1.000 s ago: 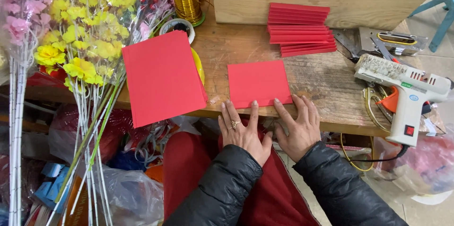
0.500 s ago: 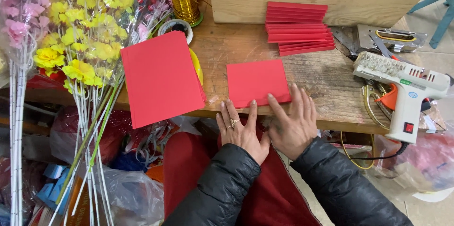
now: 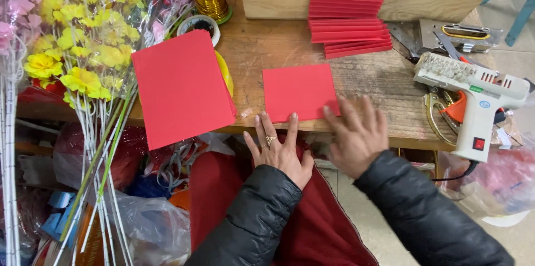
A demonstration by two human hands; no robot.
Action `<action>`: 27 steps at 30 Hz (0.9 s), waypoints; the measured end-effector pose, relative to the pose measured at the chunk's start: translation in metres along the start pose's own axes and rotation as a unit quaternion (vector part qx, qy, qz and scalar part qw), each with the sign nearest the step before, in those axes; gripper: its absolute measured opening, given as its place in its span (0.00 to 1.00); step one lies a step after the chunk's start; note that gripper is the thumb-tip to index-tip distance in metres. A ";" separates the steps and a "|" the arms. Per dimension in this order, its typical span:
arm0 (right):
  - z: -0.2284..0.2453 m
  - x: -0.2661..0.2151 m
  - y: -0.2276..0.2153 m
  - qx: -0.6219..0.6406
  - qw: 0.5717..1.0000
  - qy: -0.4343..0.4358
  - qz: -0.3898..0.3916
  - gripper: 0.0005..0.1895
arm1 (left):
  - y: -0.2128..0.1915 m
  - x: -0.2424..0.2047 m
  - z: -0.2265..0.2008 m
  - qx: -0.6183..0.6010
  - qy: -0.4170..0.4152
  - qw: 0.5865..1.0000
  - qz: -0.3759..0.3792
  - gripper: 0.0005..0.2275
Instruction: Folding small red paper strips into accordion-like shapes for decorations.
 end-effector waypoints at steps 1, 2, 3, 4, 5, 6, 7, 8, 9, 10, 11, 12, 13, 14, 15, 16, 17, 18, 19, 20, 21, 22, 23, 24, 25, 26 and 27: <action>-0.012 -0.008 0.005 0.000 1.000 0.010 0.002 0.50 | 0.000 0.000 0.000 0.001 0.000 1.000 0.002 0.45; -0.024 -0.015 0.009 -0.002 1.000 0.020 0.004 0.49 | -0.001 0.000 -0.001 0.001 0.001 1.000 0.002 0.44; -0.024 -0.015 0.011 -0.002 1.000 0.020 0.004 0.49 | -0.005 -0.002 -0.003 0.000 0.001 1.000 0.003 0.44; -0.025 -0.015 0.013 0.003 1.000 0.020 0.009 0.49 | -0.012 -0.003 -0.008 0.015 0.012 1.000 -0.017 0.44; -0.025 -0.014 0.015 0.008 1.000 0.021 0.014 0.50 | -0.019 -0.003 -0.012 0.029 0.022 0.999 -0.036 0.45; -0.027 -0.013 0.014 0.007 1.000 0.020 0.011 0.50 | -0.021 0.000 -0.019 0.029 0.022 0.999 -0.040 0.45; -0.027 -0.012 0.013 -0.002 1.000 0.016 0.013 0.51 | -0.023 0.002 -0.030 0.029 0.056 0.997 -0.037 0.46; -0.024 -0.013 0.015 -0.007 1.000 0.011 0.019 0.52 | -0.025 0.000 -0.038 0.031 0.086 0.995 -0.031 0.47; -0.024 -0.015 0.019 -0.004 1.000 0.007 0.018 0.52 | -0.015 0.000 -0.048 0.033 0.082 0.996 -0.031 0.47; -0.026 -0.016 0.022 -0.020 0.999 0.011 0.023 0.53 | -0.001 0.000 -0.060 -0.011 0.101 0.995 0.015 0.49; -0.028 -0.016 0.026 -0.036 0.999 0.016 0.028 0.54 | 0.013 0.000 -0.072 -0.056 0.120 0.989 0.061 0.51; -0.026 -0.015 0.025 -0.036 0.999 0.013 0.027 0.54 | 0.019 0.002 -0.071 -0.055 0.117 0.990 0.059 0.51; -0.025 -0.015 0.023 -0.025 0.999 0.014 0.019 0.53 | 0.029 0.003 -0.070 -0.022 0.118 0.990 0.072 0.54; -0.024 -0.018 0.022 -0.013 1.000 0.016 0.014 0.52 | 0.040 0.001 -0.070 0.011 0.118 0.989 0.089 0.58; -0.022 -0.017 0.017 -0.011 1.000 0.014 0.017 0.52 | 0.032 0.001 -0.061 0.011 0.115 0.989 0.091 0.58; -0.021 -0.016 0.015 0.003 0.999 0.017 0.029 0.52 | 0.025 0.002 -0.052 0.004 0.107 0.988 0.107 0.56; -0.021 -0.015 0.011 0.017 0.999 0.021 0.041 0.51 | 0.018 0.004 -0.044 -0.003 0.100 0.987 0.123 0.54; -0.019 -0.014 0.009 0.019 0.999 0.021 0.040 0.51 | 0.013 0.005 -0.033 -0.001 0.100 0.987 0.123 0.54; -0.018 -0.013 0.007 0.025 0.999 0.025 0.042 0.50 | 0.007 0.007 -0.019 0.001 0.080 0.990 0.112 0.51; -0.018 -0.015 0.005 0.030 0.998 0.030 0.045 0.49 | 0.001 0.008 -0.007 0.001 0.061 0.993 0.102 0.49; -0.020 -0.015 0.009 0.031 0.998 0.032 0.047 0.49 | -0.002 0.010 0.003 0.001 0.063 0.993 0.104 0.49; -0.022 -0.016 0.013 0.035 0.998 0.032 0.048 0.50 | -0.006 0.014 0.016 0.012 0.045 0.994 0.098 0.49; -0.025 -0.017 0.016 0.038 0.998 0.031 0.050 0.51 | -0.011 0.017 0.029 0.022 0.027 0.995 0.092 0.50; -0.026 -0.017 0.019 0.038 0.998 0.033 0.048 0.51 | -0.012 0.017 0.028 0.022 0.030 0.995 0.091 0.50; -0.026 -0.018 0.021 0.034 0.998 0.036 0.046 0.51 | -0.011 0.016 0.029 0.027 0.021 0.993 0.111 0.50; -0.027 -0.016 0.022 0.029 0.998 0.037 0.042 0.52 | -0.011 0.016 0.031 0.031 0.011 0.991 0.128 0.50; -0.027 -0.017 0.021 0.028 0.998 0.038 0.038 0.52 | -0.012 0.015 0.031 0.032 0.013 0.992 0.125 0.50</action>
Point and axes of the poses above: each hand's wrist, its own x-axis towards the middle knuckle, its own y-axis out of the palm, z = x × y, the point moved 8 cm from there along x, towards the middle knuckle, and after that the axes turned 13 degrees about -y, right-handed, at the moved point
